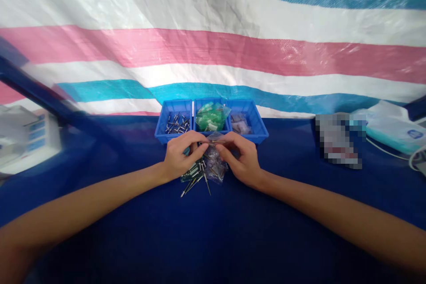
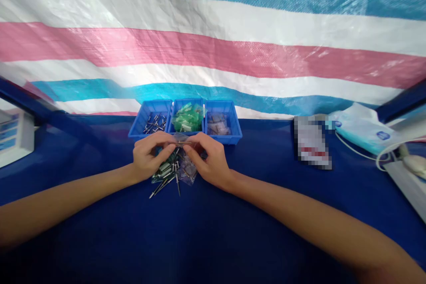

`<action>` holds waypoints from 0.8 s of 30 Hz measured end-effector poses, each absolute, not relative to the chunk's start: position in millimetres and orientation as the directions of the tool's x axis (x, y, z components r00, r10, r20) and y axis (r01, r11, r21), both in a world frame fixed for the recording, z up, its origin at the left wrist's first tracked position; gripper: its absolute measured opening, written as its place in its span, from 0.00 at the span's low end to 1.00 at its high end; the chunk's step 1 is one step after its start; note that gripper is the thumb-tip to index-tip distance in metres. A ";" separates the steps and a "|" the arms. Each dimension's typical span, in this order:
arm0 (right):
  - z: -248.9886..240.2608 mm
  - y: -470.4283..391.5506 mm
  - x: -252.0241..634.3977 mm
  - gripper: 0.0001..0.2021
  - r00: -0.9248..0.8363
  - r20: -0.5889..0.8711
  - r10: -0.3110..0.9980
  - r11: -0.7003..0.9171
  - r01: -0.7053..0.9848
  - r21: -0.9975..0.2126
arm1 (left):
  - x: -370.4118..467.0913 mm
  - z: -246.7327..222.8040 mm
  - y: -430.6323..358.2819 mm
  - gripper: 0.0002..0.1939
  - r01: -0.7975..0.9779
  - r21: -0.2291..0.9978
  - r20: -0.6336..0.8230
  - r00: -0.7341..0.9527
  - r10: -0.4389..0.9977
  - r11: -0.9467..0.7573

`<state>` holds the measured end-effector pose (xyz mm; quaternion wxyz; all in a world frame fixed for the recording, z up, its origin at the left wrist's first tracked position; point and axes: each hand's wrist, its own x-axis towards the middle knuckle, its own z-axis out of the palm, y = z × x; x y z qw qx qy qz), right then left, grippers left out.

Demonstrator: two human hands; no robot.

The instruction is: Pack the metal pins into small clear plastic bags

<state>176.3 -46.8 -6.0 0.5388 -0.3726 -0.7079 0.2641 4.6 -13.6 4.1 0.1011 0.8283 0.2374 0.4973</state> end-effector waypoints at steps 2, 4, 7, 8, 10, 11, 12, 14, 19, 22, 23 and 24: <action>-4.0 -46.9 175.8 0.05 -0.164 0.575 0.802 0.597 0.247 -0.763 | 4.0 4.1 -14.1 0.04 0.275 0.413 0.795 0.357 0.491 -0.868; -1.9 -47.8 175.0 0.05 -0.181 0.589 0.787 0.616 0.255 -0.745 | 3.8 5.1 -14.7 0.04 0.271 0.421 0.797 0.345 0.495 -0.866; -0.2 -50.3 173.7 0.05 -0.199 0.640 0.742 0.669 0.293 -0.683 | 3.6 6.9 -15.8 0.03 0.275 0.400 0.794 0.374 0.480 -0.875; -0.1 -51.1 173.5 0.04 -0.198 0.654 0.730 0.680 0.305 -0.667 | 3.5 6.9 -16.0 0.03 0.271 0.391 0.795 0.382 0.471 -0.880; -0.3 -52.0 173.6 0.05 -0.180 0.657 0.732 0.676 0.309 -0.669 | 3.0 5.6 -16.1 0.02 0.252 0.405 0.795 0.379 0.475 -0.879; -0.2 -51.8 173.9 0.05 -0.161 0.647 0.746 0.661 0.304 -0.686 | 2.7 4.4 -16.0 0.03 0.237 0.432 0.789 0.369 0.492 -0.870; 0.3 -51.2 174.3 0.05 -0.138 0.632 0.762 0.641 0.298 -0.707 | 2.5 3.1 -15.8 0.03 0.225 0.466 0.779 0.355 0.518 -0.856; 2.5 -48.7 174.8 0.05 -0.093 0.592 0.800 0.591 0.294 -0.752 | 2.4 0.8 -15.3 0.04 0.218 0.535 0.748 0.328 0.577 -0.816; 15.2 -38.6 175.7 0.06 -0.055 0.440 0.896 0.441 0.214 -0.872 | 3.0 0.2 -15.1 0.03 0.235 0.610 0.699 0.291 0.653 -0.757; 28.2 -30.1 184.4 0.07 0.028 0.435 0.900 0.408 0.297 -0.863 | 2.9 1.3 -15.5 0.03 0.248 0.590 0.708 0.299 0.640 -0.768; 33.6 -26.4 189.9 0.07 0.049 0.459 0.887 0.411 0.368 -0.834 | 2.8 1.5 -15.6 0.03 0.257 0.570 0.717 0.309 0.625 -0.780; 39.5 -22.4 196.3 0.07 0.044 0.481 0.875 0.409 0.462 -0.787 | 2.7 1.5 -15.7 0.02 0.264 0.550 0.725 0.319 0.610 -0.792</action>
